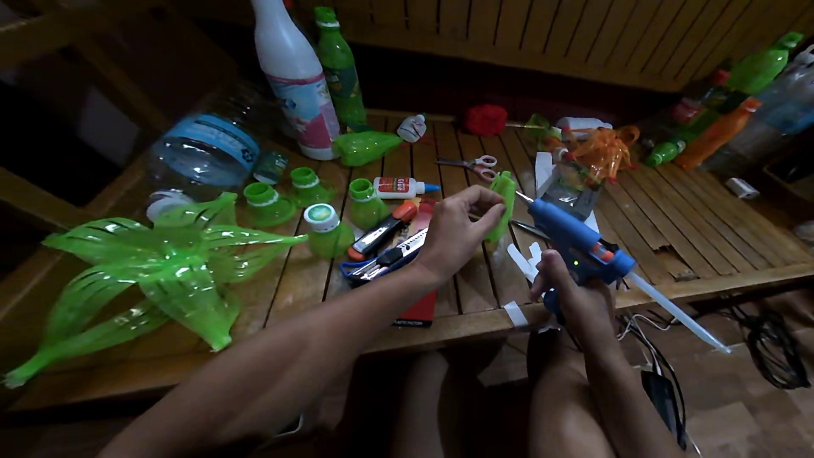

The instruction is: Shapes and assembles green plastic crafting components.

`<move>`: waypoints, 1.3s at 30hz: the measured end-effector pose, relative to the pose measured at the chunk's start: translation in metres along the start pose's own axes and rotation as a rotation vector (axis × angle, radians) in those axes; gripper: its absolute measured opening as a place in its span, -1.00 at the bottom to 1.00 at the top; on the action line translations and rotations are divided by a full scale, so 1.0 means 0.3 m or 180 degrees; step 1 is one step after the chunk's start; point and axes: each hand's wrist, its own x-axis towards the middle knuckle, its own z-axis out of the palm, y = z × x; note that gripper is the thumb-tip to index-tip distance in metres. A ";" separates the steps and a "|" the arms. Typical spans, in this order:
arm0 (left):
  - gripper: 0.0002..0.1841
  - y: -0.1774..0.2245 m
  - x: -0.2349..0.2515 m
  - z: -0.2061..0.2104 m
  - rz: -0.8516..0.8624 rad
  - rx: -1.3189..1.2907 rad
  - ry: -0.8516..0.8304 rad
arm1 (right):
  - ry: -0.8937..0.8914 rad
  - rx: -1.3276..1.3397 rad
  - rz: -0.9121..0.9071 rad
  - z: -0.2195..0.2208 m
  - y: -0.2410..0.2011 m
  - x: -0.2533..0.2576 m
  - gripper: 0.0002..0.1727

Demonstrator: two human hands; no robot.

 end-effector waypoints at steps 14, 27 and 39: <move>-0.88 -0.001 0.000 -0.005 -0.0014 -0.0031 -0.0066 | 0.0154 -0.0222 -0.0065 0.008 -0.001 0.003 -0.89; -0.89 0.014 -0.004 -0.006 -0.0082 -0.0040 -0.0083 | 0.0188 -0.0327 -0.0046 0.008 0.003 0.004 -0.84; -0.90 0.012 -0.004 -0.004 -0.0063 -0.0074 -0.0072 | 0.0295 -0.0443 -0.0098 0.013 0.006 0.007 -0.83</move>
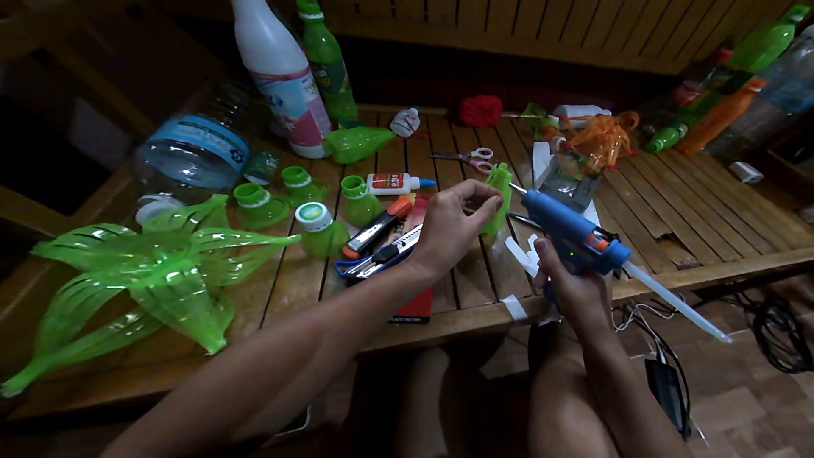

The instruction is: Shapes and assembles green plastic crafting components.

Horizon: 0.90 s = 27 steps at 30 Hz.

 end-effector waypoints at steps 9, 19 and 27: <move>-0.89 0.004 0.001 -0.002 -0.0048 0.0040 -0.0032 | 0.0030 0.0041 0.0068 0.001 0.007 0.002 -0.83; -0.90 -0.007 0.007 0.002 -0.0024 -0.0030 0.0012 | 0.0036 0.0032 0.0113 0.001 0.003 0.003 -0.83; -0.90 -0.010 0.006 0.004 -0.0005 -0.0024 0.0036 | 0.0028 -0.0026 0.0084 0.000 0.007 0.004 -0.85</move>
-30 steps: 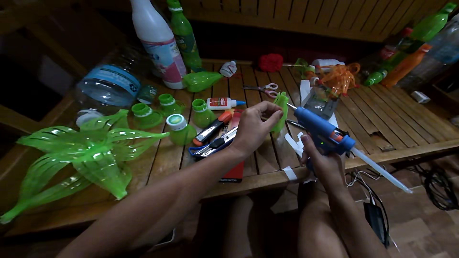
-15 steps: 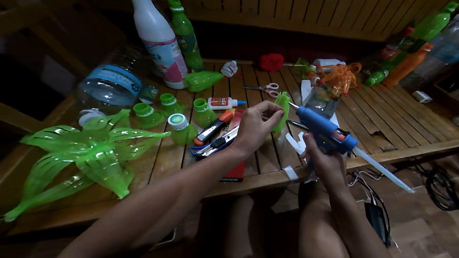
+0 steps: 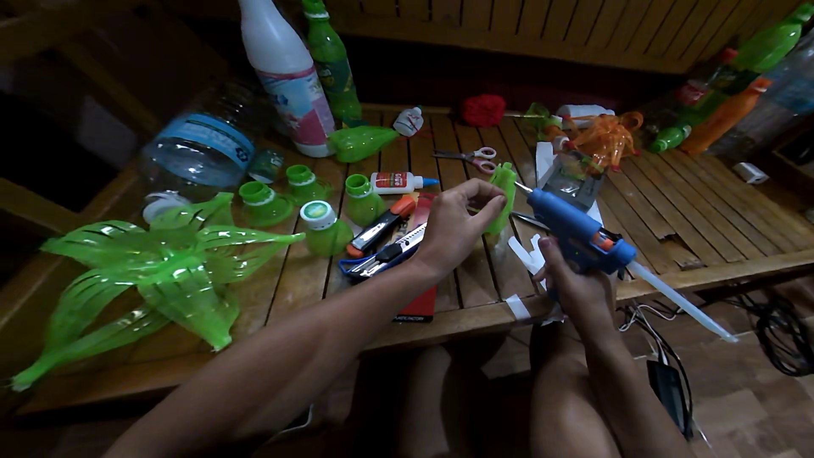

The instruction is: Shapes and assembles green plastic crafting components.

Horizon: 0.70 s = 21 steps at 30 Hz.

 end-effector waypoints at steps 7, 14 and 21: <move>-0.91 -0.003 0.000 0.003 0.0032 -0.0017 0.0015 | -0.0005 -0.0033 0.0052 -0.002 0.000 -0.002 -0.83; -0.90 0.001 -0.002 0.003 0.0051 0.0020 0.0020 | 0.0004 0.0075 -0.0023 0.000 0.005 0.001 -0.85; -0.90 0.002 -0.002 0.003 0.0040 0.0035 0.0032 | -0.0009 0.0017 0.0047 -0.001 0.000 0.001 -0.84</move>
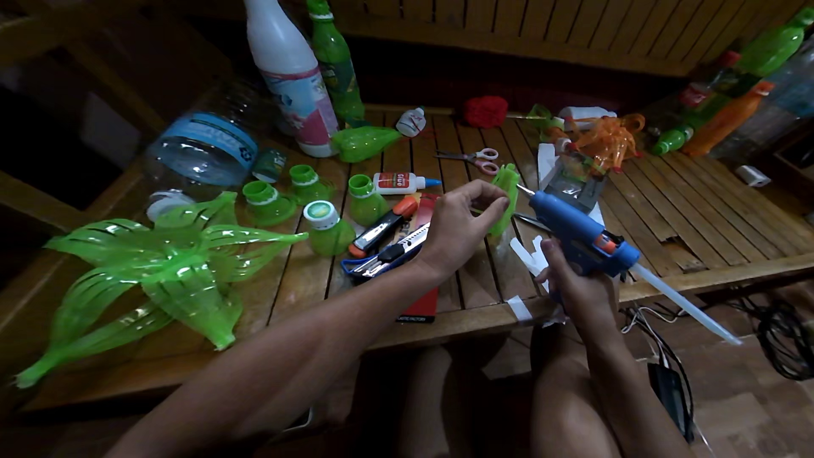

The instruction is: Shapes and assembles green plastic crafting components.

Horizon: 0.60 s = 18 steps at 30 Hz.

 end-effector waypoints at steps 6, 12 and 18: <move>-0.91 -0.002 0.000 0.000 0.0004 -0.0021 -0.0012 | -0.0028 0.0040 -0.0064 -0.001 0.012 0.002 -0.83; -0.91 -0.002 0.000 0.002 0.0009 -0.0016 0.0000 | -0.0020 0.0040 -0.0094 0.000 0.008 0.002 -0.83; -0.91 0.006 -0.003 -0.002 -0.0024 0.0036 -0.0040 | -0.0003 -0.0041 -0.0030 0.000 0.009 0.003 -0.82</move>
